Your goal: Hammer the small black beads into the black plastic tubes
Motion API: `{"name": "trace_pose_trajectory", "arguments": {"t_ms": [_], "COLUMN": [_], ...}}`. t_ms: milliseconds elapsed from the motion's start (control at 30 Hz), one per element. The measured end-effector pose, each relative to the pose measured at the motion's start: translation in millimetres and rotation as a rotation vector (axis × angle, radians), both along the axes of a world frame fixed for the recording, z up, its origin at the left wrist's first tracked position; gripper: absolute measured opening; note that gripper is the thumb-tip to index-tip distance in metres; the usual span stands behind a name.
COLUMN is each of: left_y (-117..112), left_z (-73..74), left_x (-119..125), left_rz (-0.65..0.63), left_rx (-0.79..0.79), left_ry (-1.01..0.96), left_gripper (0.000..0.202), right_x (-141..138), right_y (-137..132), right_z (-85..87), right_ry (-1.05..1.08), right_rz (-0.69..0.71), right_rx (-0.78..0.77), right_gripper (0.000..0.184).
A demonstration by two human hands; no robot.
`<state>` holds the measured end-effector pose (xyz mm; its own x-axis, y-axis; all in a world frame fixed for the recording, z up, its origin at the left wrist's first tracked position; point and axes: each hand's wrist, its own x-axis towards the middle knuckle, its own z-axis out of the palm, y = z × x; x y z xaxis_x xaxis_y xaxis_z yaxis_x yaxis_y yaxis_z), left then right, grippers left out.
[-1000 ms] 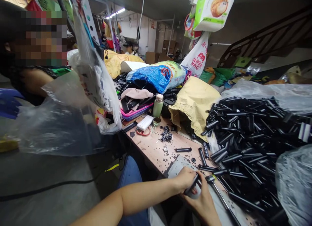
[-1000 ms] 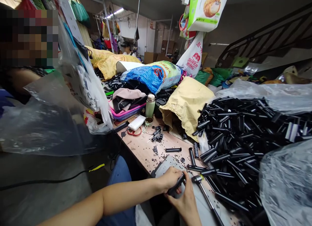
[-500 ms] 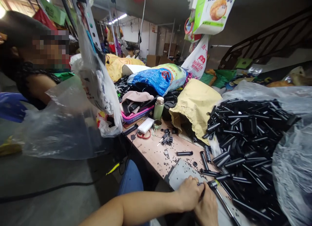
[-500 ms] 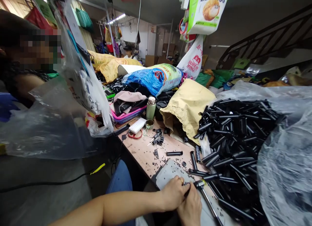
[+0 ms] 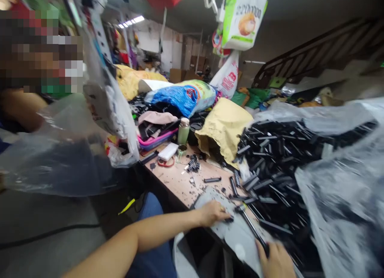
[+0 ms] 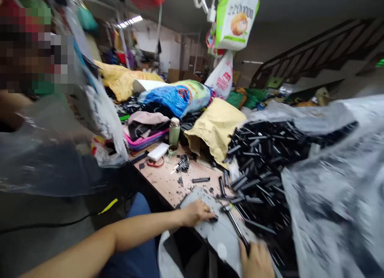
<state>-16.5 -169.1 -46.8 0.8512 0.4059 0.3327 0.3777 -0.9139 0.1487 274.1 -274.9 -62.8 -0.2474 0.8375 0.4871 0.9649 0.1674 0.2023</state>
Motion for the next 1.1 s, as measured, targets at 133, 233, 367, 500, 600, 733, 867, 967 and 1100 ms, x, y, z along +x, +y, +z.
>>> {"name": "trace_pose_trajectory", "arguments": {"t_ms": [133, 233, 367, 500, 600, 733, 867, 967, 1100], "left_y": [-9.0, -14.7, -20.4, -21.8, -25.2, -41.4, -59.5, -60.1, -48.2], "left_z": [-1.5, -8.1, -12.5, -12.6, -12.2, -13.0, -18.4, -22.9, -18.4], "left_x": [-6.1, -7.3, -9.3, -11.7, -9.7, 3.3, 15.5, 16.5, 16.4], "left_rz": [0.125, 0.199, 0.207, 0.219, 0.241, 0.261, 0.259, 0.242, 0.226], "left_rx": [-0.013, -0.015, -0.059, -0.091, -0.104, -0.081, -0.046, -0.04, -0.093], "left_ry": [0.001, 0.0, 0.037, 0.072, 0.096, 0.118, 0.143, 0.163, 0.113], "left_gripper": [0.029, 0.032, 0.037, 0.043, 0.046, 0.046, 0.071, 0.067, 0.054], "right_x": [-40.7, -59.1, -79.7, -105.1, -119.4, -131.8, -154.4, -172.6, -169.4], "right_y": [-9.6, -24.1, -55.1, -72.7, -74.9, -71.5, -61.8, -52.5, -50.0], "right_z": [23.5, 36.9, 53.7, 63.6, 66.2, 82.7, 96.8, 89.3, 78.2], "right_ry": [0.131, 0.433, 0.688, 0.655, 0.553, 0.507, 0.582, 0.48, 0.371], "right_rz": [-0.365, -0.429, -0.416, -0.517, -0.569, -0.564, -0.37, -0.328, -0.383], "right_rx": [-0.201, -0.428, -0.591, -0.455, -0.566, -0.61, -0.432, -0.599, -0.724], "right_gripper": [0.043, 0.042, 0.044, 0.045, 0.042, 0.04, 0.046, 0.044, 0.039]}}
